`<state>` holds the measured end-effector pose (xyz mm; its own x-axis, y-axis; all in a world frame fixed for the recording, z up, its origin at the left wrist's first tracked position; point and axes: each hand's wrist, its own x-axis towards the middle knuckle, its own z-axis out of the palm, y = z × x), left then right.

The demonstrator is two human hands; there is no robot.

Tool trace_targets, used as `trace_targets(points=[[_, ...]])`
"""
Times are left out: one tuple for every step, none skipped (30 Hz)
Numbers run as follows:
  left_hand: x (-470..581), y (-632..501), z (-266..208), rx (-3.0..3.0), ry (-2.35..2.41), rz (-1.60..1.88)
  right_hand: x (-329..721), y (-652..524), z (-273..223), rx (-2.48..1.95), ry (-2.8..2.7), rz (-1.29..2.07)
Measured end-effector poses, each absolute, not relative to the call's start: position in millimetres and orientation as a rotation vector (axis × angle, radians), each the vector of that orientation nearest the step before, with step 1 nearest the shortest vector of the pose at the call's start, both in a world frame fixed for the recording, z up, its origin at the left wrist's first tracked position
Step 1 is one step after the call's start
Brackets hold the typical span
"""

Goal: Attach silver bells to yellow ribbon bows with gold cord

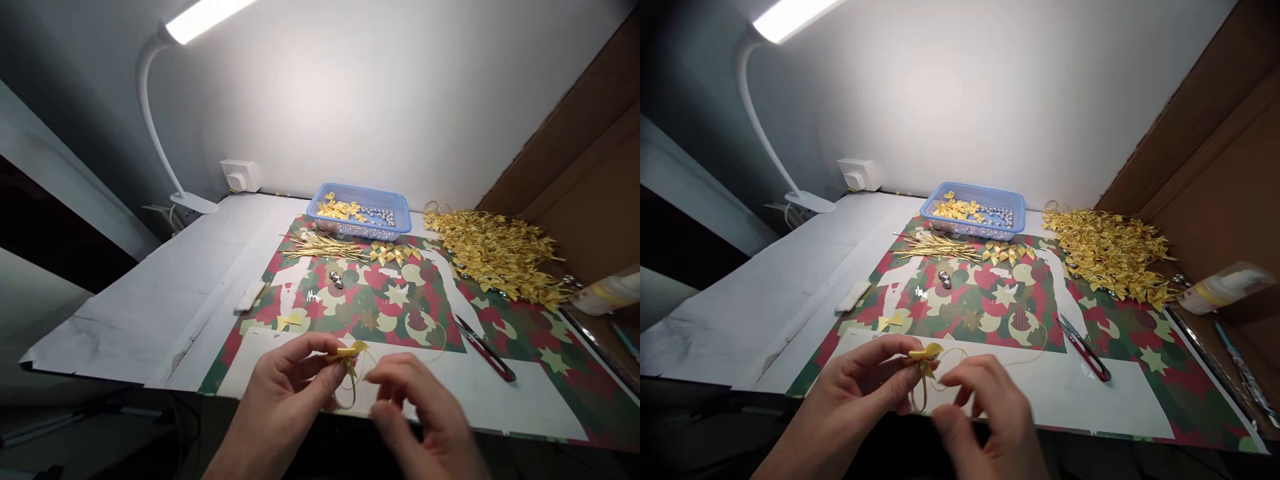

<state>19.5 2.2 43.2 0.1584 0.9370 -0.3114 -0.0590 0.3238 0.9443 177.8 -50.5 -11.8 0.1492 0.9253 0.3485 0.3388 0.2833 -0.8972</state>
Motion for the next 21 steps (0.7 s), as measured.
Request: trace_targets(points=[[18, 3, 43, 0.995, 1.173, 0.907, 165, -50, -9, -1.219, -1.405, 0.713], [17, 4, 42, 1.013, 1.162, 0.906, 156, -49, -7, -1.194, -1.404, 0.758], [15, 5, 42, 1.025, 1.146, 0.903, 151, -47, -6, -1.192, -1.390, 0.798], [14, 6, 41, 1.035, 1.134, 0.898, 148, -46, -4, -1.194, -1.366, 0.850], [13, 6, 40, 1.045, 1.131, 0.893, 148, -45, -2, -1.183, -1.330, 0.927], [12, 6, 40, 1.060, 1.137, 0.891, 150, -43, 1, -1.156, -1.277, 1.029], [11, 6, 40, 1.074, 1.145, 0.892, 153, -42, 3, -1.116, -1.211, 1.141], [10, 5, 39, 1.080, 1.143, 0.884, 156, -41, 6, -1.073, -1.133, 1.260], [10, 5, 39, 1.072, 1.118, 0.853, 159, -41, 8, -1.033, -1.043, 1.381], [9, 4, 39, 1.041, 1.070, 0.801, 162, -40, 10, -0.994, -0.946, 1.493], [9, 4, 40, 0.981, 1.010, 0.739, 165, -39, 10, -0.954, -0.848, 1.587], [8, 3, 40, 0.894, 0.956, 0.681, 167, -38, 10, -0.913, -0.758, 1.665], [8, 2, 40, 0.794, 0.915, 0.642, 169, -38, 8, -0.861, -0.685, 1.729], [8, 1, 40, 0.694, 0.887, 0.633, 170, -37, 6, -0.799, -0.634, 1.776], [7, 0, 40, 0.608, 0.873, 0.646, 172, -36, 4, -0.739, -0.606, 1.803], [7, 0, 40, 0.546, 0.870, 0.671, 173, -36, 1, -0.685, -0.596, 1.822], [7, -1, 40, 0.521, 0.871, 0.690, 173, -36, -1, -0.644, -0.593, 1.831], [8, -2, 40, 0.535, 0.882, 0.703, 173, -36, -3, -0.619, -0.590, 1.828], [9, -2, 41, 0.560, 0.900, 0.712, 173, -36, -4, -0.598, -0.584, 1.829], [10, -2, 42, 0.609, 0.928, 0.716, 172, -37, -5, -0.588, -0.580, 1.825], [12, -3, 43, 0.681, 0.964, 0.716, 171, -39, -5, -0.588, -0.576, 1.818]])
